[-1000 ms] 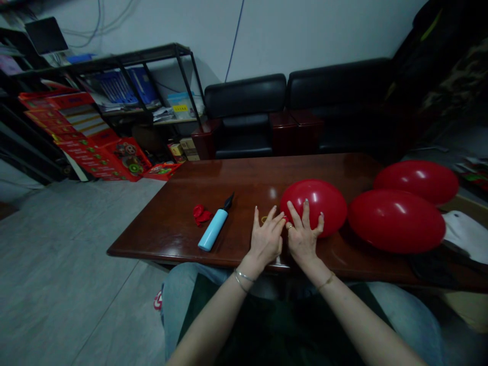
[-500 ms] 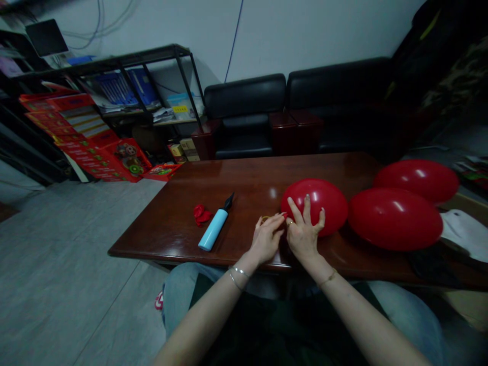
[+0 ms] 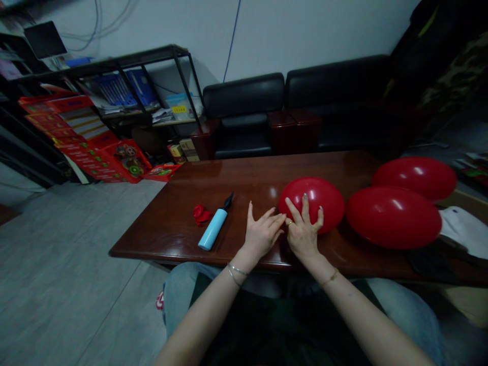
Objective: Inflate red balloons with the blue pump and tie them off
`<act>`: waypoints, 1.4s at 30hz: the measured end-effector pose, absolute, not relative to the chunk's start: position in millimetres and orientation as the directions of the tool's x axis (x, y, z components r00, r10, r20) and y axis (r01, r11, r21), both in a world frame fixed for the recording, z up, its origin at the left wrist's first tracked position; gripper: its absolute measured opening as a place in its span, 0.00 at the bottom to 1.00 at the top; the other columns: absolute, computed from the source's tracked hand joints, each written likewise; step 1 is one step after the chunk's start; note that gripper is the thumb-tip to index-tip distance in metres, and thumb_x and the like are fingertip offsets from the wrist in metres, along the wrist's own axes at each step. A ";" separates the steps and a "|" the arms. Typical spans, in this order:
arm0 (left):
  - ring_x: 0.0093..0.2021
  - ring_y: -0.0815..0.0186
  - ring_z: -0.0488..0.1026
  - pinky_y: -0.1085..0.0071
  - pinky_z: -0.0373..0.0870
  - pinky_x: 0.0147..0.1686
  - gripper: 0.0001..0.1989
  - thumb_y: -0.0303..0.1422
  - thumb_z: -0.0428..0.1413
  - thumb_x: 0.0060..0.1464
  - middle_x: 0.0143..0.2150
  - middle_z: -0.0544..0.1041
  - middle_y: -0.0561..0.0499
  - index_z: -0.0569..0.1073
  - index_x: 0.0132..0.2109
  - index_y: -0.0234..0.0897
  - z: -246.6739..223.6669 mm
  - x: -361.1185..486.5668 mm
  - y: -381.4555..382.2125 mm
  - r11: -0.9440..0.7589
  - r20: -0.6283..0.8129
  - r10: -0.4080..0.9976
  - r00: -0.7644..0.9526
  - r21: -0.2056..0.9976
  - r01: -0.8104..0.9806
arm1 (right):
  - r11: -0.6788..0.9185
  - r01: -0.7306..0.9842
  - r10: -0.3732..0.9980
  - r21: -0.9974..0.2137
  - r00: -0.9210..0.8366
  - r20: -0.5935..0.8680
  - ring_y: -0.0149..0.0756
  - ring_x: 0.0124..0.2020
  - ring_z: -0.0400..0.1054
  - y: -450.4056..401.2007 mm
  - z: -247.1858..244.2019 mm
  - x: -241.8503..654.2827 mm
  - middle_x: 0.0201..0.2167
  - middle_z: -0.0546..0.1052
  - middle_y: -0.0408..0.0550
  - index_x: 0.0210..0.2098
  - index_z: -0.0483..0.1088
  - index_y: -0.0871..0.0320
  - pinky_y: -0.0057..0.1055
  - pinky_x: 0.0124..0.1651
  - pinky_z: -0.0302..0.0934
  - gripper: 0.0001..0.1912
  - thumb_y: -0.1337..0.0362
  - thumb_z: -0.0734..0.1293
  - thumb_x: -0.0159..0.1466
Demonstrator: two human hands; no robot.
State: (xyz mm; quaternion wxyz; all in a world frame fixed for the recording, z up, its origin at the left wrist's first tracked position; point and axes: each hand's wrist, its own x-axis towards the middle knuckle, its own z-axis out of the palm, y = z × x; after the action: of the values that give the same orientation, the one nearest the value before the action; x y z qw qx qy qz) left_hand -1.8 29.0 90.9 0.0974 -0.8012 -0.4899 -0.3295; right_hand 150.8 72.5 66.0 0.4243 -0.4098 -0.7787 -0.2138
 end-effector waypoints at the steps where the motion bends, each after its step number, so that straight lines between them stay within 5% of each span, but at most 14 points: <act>1: 0.62 0.56 0.73 0.34 0.24 0.70 0.16 0.34 0.56 0.65 0.53 0.82 0.48 0.73 0.58 0.45 91.8 -3.4 30.5 -0.508 0.641 0.697 0.321 0.126 0.852 | 0.575 0.818 0.457 -0.012 -0.310 0.834 0.46 0.77 0.34 72.1 66.4 150.5 0.65 0.70 0.47 0.38 0.78 0.56 0.58 0.73 0.25 0.14 0.67 0.60 0.70; 7: 0.50 0.60 0.79 0.38 0.25 0.72 0.10 0.34 0.54 0.66 0.35 0.83 0.54 0.80 0.41 0.43 100.4 -8.7 38.2 -0.467 0.649 0.660 0.379 -0.042 0.883 | 0.598 0.799 0.414 0.059 -0.371 0.831 0.46 0.77 0.35 69.6 67.2 151.5 0.65 0.70 0.45 0.36 0.78 0.54 0.57 0.73 0.23 0.13 0.64 0.62 0.70; 13: 0.47 0.59 0.75 0.36 0.32 0.71 0.12 0.38 0.53 0.67 0.36 0.80 0.51 0.79 0.39 0.41 108.6 -9.3 27.7 -0.387 0.560 0.761 0.328 -0.013 0.922 | 0.593 0.786 0.355 0.175 -0.450 0.820 0.47 0.77 0.35 72.2 64.7 156.2 0.64 0.71 0.42 0.36 0.78 0.55 0.57 0.73 0.22 0.11 0.64 0.64 0.70; 15: 0.48 0.58 0.73 0.37 0.39 0.71 0.12 0.39 0.53 0.67 0.39 0.80 0.49 0.79 0.40 0.41 107.7 -7.5 22.7 -0.339 0.508 0.825 0.247 0.097 0.936 | 0.597 0.778 0.336 0.195 -0.463 0.820 0.48 0.77 0.35 72.8 62.1 157.6 0.64 0.71 0.42 0.37 0.79 0.55 0.56 0.74 0.22 0.11 0.64 0.64 0.70; 18: 0.52 0.58 0.72 0.43 0.52 0.68 0.16 0.38 0.52 0.67 0.45 0.79 0.48 0.79 0.32 0.40 102.5 -2.6 19.4 -0.250 0.408 0.910 0.067 0.414 0.875 | 0.594 0.775 0.322 0.215 -0.474 0.820 0.48 0.76 0.36 73.2 57.3 159.9 0.64 0.71 0.44 0.40 0.78 0.55 0.56 0.73 0.23 0.10 0.64 0.63 0.70; 22: 0.60 0.57 0.69 0.53 0.61 0.64 0.16 0.38 0.56 0.64 0.54 0.78 0.48 0.82 0.30 0.42 87.8 12.4 23.7 -0.154 0.288 0.941 -0.179 0.834 0.530 | 0.588 0.789 0.338 0.179 -0.440 0.832 0.48 0.76 0.35 74.8 52.0 160.6 0.65 0.70 0.47 0.43 0.78 0.55 0.56 0.73 0.23 0.11 0.64 0.63 0.70; 27: 0.60 0.59 0.71 0.59 0.66 0.62 0.13 0.40 0.56 0.63 0.61 0.76 0.46 0.84 0.44 0.41 67.5 41.3 31.0 -0.132 0.197 0.875 -0.442 0.976 0.175 | 0.557 0.826 0.395 0.089 -0.358 0.846 0.47 0.77 0.34 75.3 50.3 151.9 0.65 0.69 0.49 0.46 0.78 0.55 0.56 0.73 0.23 0.12 0.65 0.63 0.69; 30: 0.61 0.58 0.69 0.54 0.64 0.63 0.14 0.39 0.53 0.66 0.60 0.77 0.49 0.83 0.46 0.43 65.4 50.6 28.7 -0.113 0.284 0.854 -0.435 0.919 0.378 | 0.520 0.851 0.414 0.078 -0.331 0.848 0.46 0.77 0.34 75.8 49.5 147.3 0.65 0.69 0.49 0.48 0.77 0.55 0.56 0.73 0.23 0.14 0.65 0.61 0.70; 34: 0.61 0.57 0.67 0.49 0.59 0.65 0.16 0.36 0.49 0.68 0.59 0.78 0.51 0.77 0.56 0.45 68.3 49.0 21.0 -0.175 0.496 0.848 -0.189 0.597 0.783 | 0.495 0.868 0.431 0.032 -0.277 0.858 0.45 0.77 0.33 80.3 49.5 146.5 0.65 0.70 0.49 0.45 0.77 0.56 0.56 0.73 0.23 0.14 0.66 0.59 0.70; 37: 0.60 0.58 0.68 0.53 0.60 0.65 0.21 0.30 0.48 0.66 0.60 0.77 0.46 0.69 0.64 0.38 67.3 39.7 20.6 -0.264 0.573 0.819 0.003 0.373 0.890 | 0.511 0.860 0.434 0.005 -0.263 0.862 0.44 0.77 0.34 82.6 52.4 146.9 0.65 0.70 0.48 0.40 0.78 0.55 0.56 0.73 0.23 0.14 0.67 0.60 0.69; 42: 0.57 0.60 0.73 0.54 0.57 0.66 0.18 0.28 0.49 0.67 0.52 0.81 0.47 0.72 0.61 0.36 68.0 18.3 32.0 -0.343 0.672 0.706 0.221 0.052 0.938 | 0.546 0.837 0.460 0.034 -0.333 0.823 0.43 0.77 0.33 79.5 58.6 149.1 0.66 0.69 0.47 0.40 0.78 0.55 0.56 0.73 0.23 0.15 0.67 0.59 0.69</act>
State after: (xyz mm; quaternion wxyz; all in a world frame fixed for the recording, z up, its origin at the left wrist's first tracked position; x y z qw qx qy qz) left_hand 18.3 32.0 68.0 0.1867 -0.7587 -0.5418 -0.3097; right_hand 149.1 79.5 58.6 0.4017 -0.4148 -0.7820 -0.2347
